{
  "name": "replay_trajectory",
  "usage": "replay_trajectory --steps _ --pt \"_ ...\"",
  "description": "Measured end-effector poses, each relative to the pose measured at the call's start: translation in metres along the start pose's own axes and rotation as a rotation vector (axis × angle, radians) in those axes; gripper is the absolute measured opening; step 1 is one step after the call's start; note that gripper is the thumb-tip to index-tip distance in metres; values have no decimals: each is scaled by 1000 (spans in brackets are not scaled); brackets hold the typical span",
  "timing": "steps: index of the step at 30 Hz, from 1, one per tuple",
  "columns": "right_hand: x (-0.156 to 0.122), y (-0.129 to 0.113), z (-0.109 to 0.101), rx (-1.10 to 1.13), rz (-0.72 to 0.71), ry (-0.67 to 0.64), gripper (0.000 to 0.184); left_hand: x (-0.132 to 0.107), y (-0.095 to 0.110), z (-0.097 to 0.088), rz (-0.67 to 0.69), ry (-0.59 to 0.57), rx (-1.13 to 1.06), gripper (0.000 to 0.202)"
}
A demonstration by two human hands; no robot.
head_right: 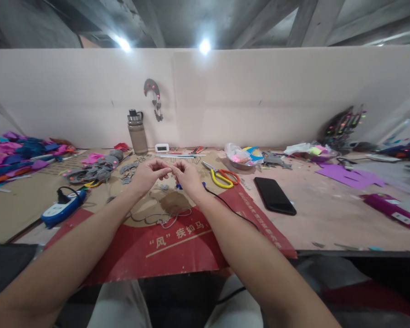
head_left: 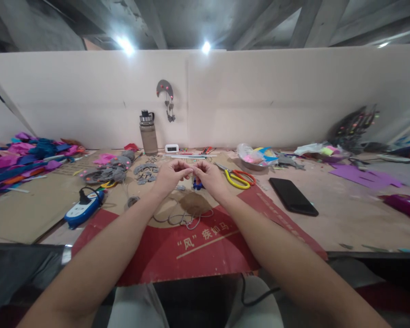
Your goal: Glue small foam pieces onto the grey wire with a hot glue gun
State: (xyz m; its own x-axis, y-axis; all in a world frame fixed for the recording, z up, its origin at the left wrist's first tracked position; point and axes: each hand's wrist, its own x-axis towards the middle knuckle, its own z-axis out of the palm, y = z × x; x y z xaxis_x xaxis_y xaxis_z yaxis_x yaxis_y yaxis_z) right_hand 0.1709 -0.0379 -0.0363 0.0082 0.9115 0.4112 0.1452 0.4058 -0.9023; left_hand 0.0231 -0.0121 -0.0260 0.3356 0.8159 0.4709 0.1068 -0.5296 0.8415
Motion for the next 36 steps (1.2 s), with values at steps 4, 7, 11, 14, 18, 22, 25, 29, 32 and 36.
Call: replay_trajectory --steps 4,7,11,14,18,22,25,29,32,36 --pt "0 5 0 -89 -54 27 15 0 0 1 -9 -33 36 24" --pt "1 10 0 -167 -110 71 8 0 0 1 -26 -64 93 25" --pt "3 7 0 -24 -77 38 21 -1 4 1 -1 -109 5 25" --pt "5 0 -1 248 -8 -99 31 -2 11 5 -1 -138 -357 28" --pt "6 -1 -1 451 7 -166 29 -3 16 12 -55 -91 -653 26" --pt "6 2 0 462 9 -181 31 0 12 11 -49 -31 -622 20" --pt "6 3 1 426 -6 -182 30 1 10 11 2 -11 -549 21" --pt "5 0 1 330 -16 -155 29 -1 12 11 19 11 -391 24" --pt "4 -1 1 236 -24 -118 28 -3 14 11 18 81 -260 24" --pt "2 1 1 103 -80 -72 24 -4 12 10 6 106 -151 25"
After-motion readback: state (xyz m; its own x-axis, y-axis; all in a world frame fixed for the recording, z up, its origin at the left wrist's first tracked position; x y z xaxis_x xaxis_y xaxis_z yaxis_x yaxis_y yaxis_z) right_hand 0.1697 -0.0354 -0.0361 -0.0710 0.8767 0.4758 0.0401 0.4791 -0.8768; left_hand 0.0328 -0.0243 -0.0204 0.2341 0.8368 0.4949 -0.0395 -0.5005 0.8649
